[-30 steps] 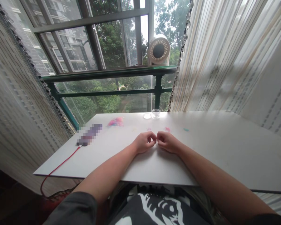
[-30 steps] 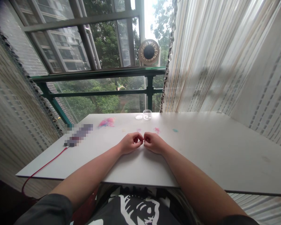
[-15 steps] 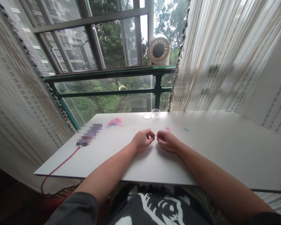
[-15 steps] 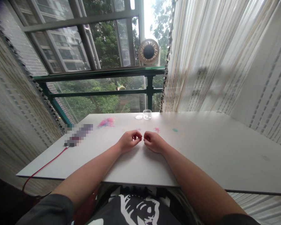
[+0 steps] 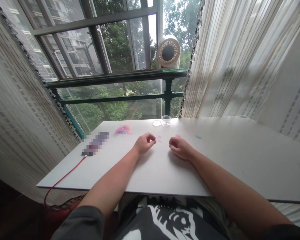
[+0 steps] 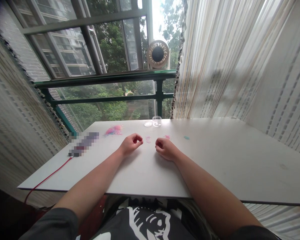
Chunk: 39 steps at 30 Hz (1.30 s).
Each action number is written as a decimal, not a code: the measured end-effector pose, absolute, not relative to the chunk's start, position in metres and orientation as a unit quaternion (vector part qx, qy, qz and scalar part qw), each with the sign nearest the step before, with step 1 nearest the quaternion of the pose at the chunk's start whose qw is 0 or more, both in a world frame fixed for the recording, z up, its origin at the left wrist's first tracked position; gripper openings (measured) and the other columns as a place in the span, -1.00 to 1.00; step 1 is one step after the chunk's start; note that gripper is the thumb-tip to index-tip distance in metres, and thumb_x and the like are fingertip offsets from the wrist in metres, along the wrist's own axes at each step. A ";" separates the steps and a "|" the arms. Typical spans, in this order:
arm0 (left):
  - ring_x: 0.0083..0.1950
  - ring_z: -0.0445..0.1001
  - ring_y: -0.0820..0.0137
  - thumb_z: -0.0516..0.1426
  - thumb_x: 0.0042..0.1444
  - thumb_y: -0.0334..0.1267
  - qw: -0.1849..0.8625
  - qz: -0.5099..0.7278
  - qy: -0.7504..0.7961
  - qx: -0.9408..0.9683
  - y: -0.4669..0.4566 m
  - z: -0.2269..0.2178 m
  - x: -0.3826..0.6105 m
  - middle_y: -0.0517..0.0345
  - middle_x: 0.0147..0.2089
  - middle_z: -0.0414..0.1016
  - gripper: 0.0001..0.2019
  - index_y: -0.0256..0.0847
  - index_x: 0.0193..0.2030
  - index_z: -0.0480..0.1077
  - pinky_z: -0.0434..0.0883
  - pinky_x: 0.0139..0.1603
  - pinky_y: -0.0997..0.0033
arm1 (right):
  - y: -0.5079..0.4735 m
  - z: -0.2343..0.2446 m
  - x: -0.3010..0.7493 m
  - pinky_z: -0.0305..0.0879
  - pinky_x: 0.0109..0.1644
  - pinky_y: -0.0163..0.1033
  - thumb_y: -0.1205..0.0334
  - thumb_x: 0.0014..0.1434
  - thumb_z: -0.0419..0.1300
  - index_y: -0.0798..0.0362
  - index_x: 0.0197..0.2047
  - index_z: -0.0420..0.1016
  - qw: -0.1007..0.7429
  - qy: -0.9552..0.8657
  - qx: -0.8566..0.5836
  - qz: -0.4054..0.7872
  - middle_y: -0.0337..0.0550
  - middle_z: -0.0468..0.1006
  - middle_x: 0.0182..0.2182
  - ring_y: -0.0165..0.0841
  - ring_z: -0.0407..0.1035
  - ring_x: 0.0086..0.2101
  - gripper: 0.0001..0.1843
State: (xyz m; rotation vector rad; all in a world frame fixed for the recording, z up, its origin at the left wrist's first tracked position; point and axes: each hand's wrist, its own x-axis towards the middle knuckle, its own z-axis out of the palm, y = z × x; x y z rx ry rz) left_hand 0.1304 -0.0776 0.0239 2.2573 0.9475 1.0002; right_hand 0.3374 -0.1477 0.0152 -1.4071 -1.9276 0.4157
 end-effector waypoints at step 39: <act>-0.33 0.40 0.43 0.14 -0.13 -0.16 0.204 0.360 0.520 0.747 -0.025 0.004 0.091 0.13 -0.32 0.48 -0.79 -0.22 -0.34 0.38 0.33 -0.29 0.45 | -0.147 0.013 0.336 0.05 -0.45 -0.34 0.28 -0.07 0.04 0.08 -0.52 0.25 0.344 -0.740 -0.549 0.184 -0.31 0.27 -0.64 -0.48 0.12 -0.57 -0.93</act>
